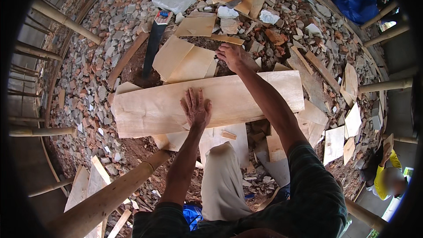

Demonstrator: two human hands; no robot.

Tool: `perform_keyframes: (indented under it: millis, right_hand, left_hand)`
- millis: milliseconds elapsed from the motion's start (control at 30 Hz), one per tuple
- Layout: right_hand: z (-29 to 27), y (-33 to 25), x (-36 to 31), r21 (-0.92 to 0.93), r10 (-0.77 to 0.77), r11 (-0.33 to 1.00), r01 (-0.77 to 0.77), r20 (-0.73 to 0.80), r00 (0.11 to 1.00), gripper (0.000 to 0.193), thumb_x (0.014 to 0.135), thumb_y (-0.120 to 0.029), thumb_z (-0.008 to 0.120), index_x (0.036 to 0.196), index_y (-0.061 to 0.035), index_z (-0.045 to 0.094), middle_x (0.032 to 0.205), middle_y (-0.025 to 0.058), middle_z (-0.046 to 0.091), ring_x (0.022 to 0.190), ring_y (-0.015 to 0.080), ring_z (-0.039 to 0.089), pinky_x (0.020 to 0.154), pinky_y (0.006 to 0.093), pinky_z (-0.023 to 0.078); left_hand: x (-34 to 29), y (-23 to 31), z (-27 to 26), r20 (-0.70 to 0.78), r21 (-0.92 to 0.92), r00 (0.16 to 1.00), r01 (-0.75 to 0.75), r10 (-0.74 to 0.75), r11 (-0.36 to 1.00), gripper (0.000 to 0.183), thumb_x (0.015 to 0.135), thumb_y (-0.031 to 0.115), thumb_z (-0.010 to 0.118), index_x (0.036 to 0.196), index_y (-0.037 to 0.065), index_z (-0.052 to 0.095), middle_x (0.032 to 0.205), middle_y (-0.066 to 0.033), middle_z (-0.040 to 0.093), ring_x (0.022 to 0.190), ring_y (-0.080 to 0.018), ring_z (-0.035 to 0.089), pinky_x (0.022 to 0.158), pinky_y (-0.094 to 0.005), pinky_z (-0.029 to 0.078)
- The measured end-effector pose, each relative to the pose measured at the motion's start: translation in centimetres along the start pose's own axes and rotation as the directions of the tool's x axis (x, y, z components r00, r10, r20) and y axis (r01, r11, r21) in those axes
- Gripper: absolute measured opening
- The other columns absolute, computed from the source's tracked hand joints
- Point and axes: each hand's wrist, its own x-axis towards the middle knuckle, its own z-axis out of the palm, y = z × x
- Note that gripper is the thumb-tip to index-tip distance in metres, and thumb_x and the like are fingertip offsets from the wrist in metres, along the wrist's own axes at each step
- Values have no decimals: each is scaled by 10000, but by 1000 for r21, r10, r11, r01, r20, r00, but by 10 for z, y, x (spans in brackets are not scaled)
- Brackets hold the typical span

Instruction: The person sits on the floor of a construction site and uses a hand saw to cut several pieces of plywood. They position the wood on the ground, saw through it, and separate the pieces, working among scattered debris and bamboo supports.

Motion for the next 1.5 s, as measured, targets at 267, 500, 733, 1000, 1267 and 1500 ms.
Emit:
perform_keyframes:
  millis: [267, 500, 733, 1000, 1267, 1500]
  right_hand:
    - [28, 35, 99, -61, 67, 996, -67, -1, 998, 211, 821, -79, 619, 1029, -47, 606, 886, 26, 529, 754, 150, 472, 764, 303, 423]
    - [33, 60, 143, 72, 98, 993, -93, -66, 993, 200, 799, -104, 641, 997, -115, 609, 951, 26, 555, 825, 177, 493, 774, 334, 424]
    - [27, 65, 148, 46, -95, 994, 101, -123, 988, 203, 801, -114, 640, 995, -96, 580, 829, 25, 570, 701, 167, 544, 686, 322, 450]
    - [-4, -7, 75, -388, -214, 900, 197, 1, 977, 103, 844, -141, 606, 855, -44, 572, 756, 59, 603, 570, 141, 571, 468, 247, 462]
    - [-22, -9, 71, -257, 12, 966, -35, -90, 996, 86, 850, -125, 601, 897, -54, 594, 826, 71, 610, 739, 192, 629, 682, 336, 542]
    - [6, 41, 117, 5, 76, 997, -77, -227, 971, 273, 760, -38, 654, 1031, -14, 626, 981, 113, 601, 932, 194, 542, 824, 380, 430]
  left_hand:
    - [-1, 5, -13, 20, -29, 1000, 11, -10, 1000, 702, 847, 417, 567, 1446, 174, 292, 1504, -181, 188, 1393, -361, 170, 1084, -608, 129]
    - [-1, 6, -16, 87, -30, 996, 21, -19, 999, 697, 862, 440, 542, 1450, 159, 295, 1511, -196, 163, 1397, -374, 152, 1080, -618, 111]
    - [-2, 5, -15, 63, -48, 998, 25, -22, 999, 712, 845, 414, 576, 1444, 165, 284, 1502, -203, 172, 1393, -383, 152, 1083, -615, 118]
    - [0, 6, -13, 37, -62, 999, 14, -12, 998, 689, 856, 411, 557, 1443, 157, 301, 1503, -200, 177, 1397, -377, 147, 1076, -624, 119]
    - [-2, 5, -12, 29, -65, 1000, 13, -11, 998, 659, 869, 402, 540, 1430, 137, 320, 1496, -211, 193, 1393, -384, 153, 1077, -624, 118]
    - [-3, 4, -13, 69, -51, 998, 12, -9, 999, 685, 876, 430, 526, 1449, 143, 282, 1508, -206, 152, 1402, -384, 120, 1069, -645, 97]
